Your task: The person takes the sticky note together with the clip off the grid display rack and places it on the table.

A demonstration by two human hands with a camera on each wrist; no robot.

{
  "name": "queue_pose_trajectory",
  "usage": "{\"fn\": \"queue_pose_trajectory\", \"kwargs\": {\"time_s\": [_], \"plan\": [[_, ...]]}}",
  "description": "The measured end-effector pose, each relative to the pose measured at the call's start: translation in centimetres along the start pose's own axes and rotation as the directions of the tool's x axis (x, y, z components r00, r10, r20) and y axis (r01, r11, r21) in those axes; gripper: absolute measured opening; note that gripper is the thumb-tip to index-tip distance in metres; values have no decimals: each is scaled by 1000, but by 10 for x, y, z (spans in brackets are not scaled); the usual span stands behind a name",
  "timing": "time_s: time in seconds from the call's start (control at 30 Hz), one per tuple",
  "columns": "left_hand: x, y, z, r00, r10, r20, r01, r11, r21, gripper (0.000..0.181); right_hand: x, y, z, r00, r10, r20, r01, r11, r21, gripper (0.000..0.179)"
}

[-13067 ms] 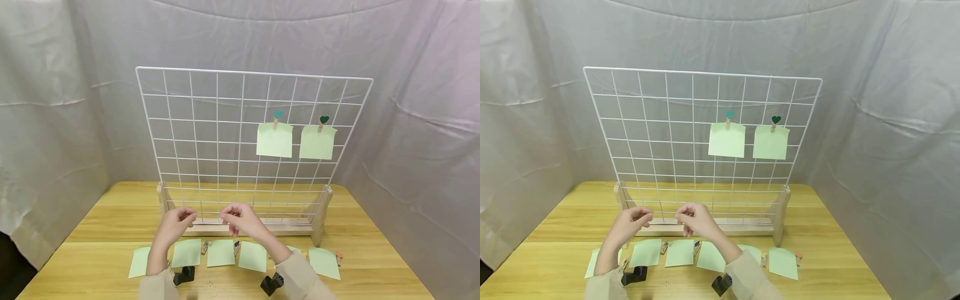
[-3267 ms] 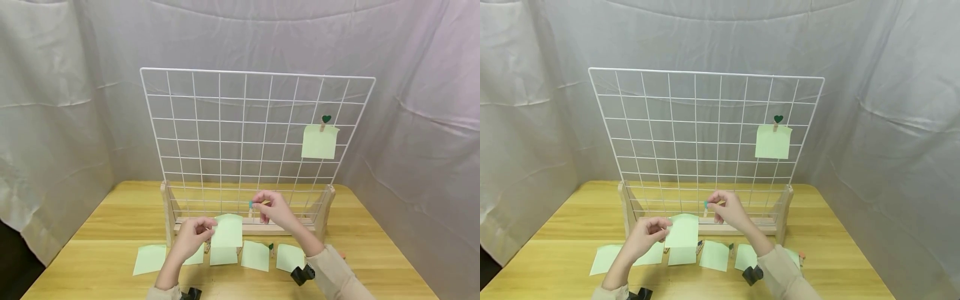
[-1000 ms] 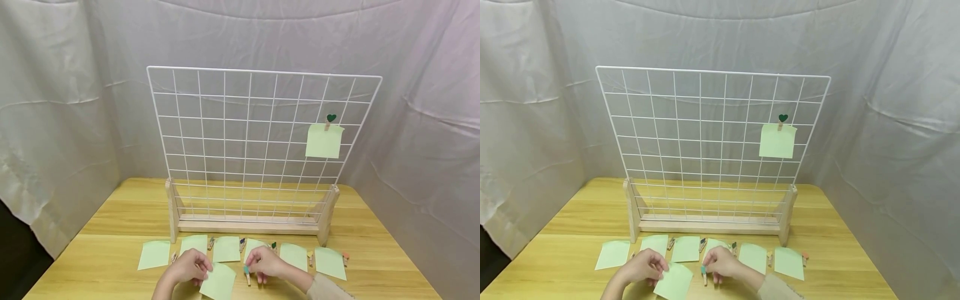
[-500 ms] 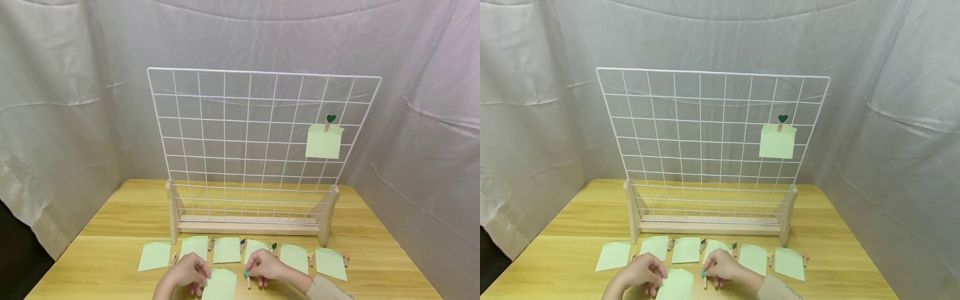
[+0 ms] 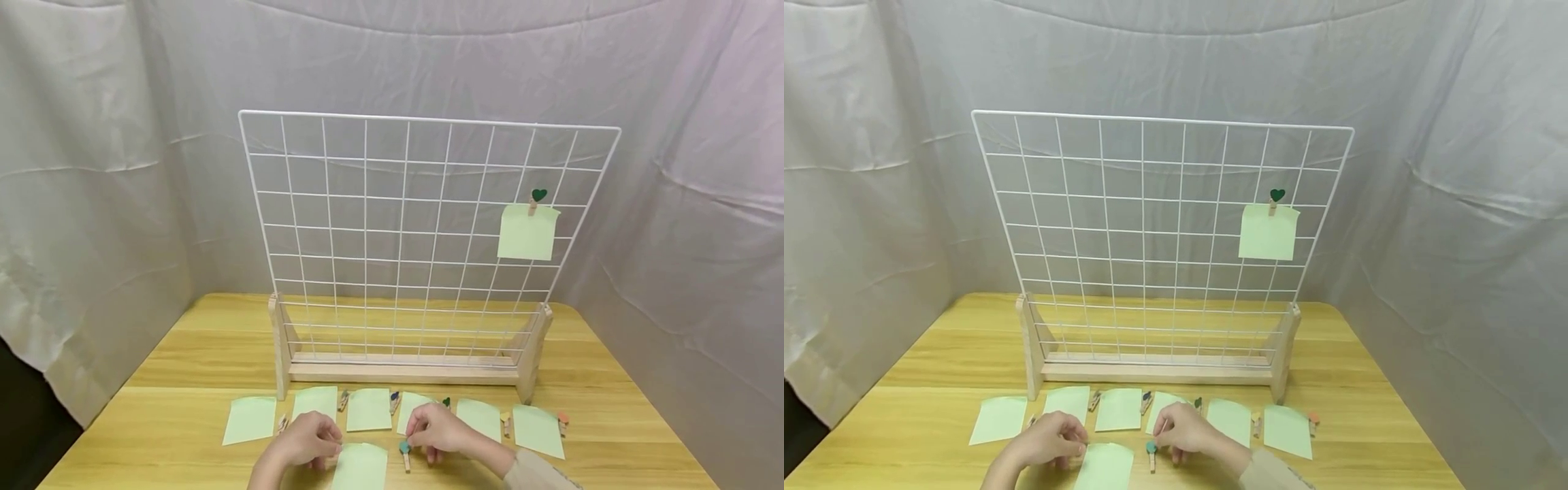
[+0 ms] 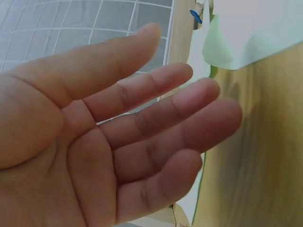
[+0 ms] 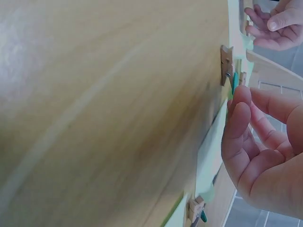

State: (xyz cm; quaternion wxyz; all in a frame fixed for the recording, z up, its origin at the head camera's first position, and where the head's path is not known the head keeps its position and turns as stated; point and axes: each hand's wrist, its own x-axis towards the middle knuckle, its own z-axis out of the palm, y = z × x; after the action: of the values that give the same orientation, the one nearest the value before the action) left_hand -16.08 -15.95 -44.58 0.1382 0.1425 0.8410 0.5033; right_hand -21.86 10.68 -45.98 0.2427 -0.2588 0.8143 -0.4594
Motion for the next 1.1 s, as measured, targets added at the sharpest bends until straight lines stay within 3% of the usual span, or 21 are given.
{"fn": "queue_pose_trajectory", "kwargs": {"time_s": [0.37,0.93,1.1], "plan": [[13,12,0,994,85,-70,-80,994,77,9,-1,-7,-26,998,-43,-45,44,999,31,5],[38,36,1,990,126,-64,-119,988,103,22,-6,-34,-66,985,-108,-137,108,994,-7,14],[48,44,1,980,171,-103,-152,974,170,16,-11,-39,-78,978,-119,-173,118,993,-16,13]]}}
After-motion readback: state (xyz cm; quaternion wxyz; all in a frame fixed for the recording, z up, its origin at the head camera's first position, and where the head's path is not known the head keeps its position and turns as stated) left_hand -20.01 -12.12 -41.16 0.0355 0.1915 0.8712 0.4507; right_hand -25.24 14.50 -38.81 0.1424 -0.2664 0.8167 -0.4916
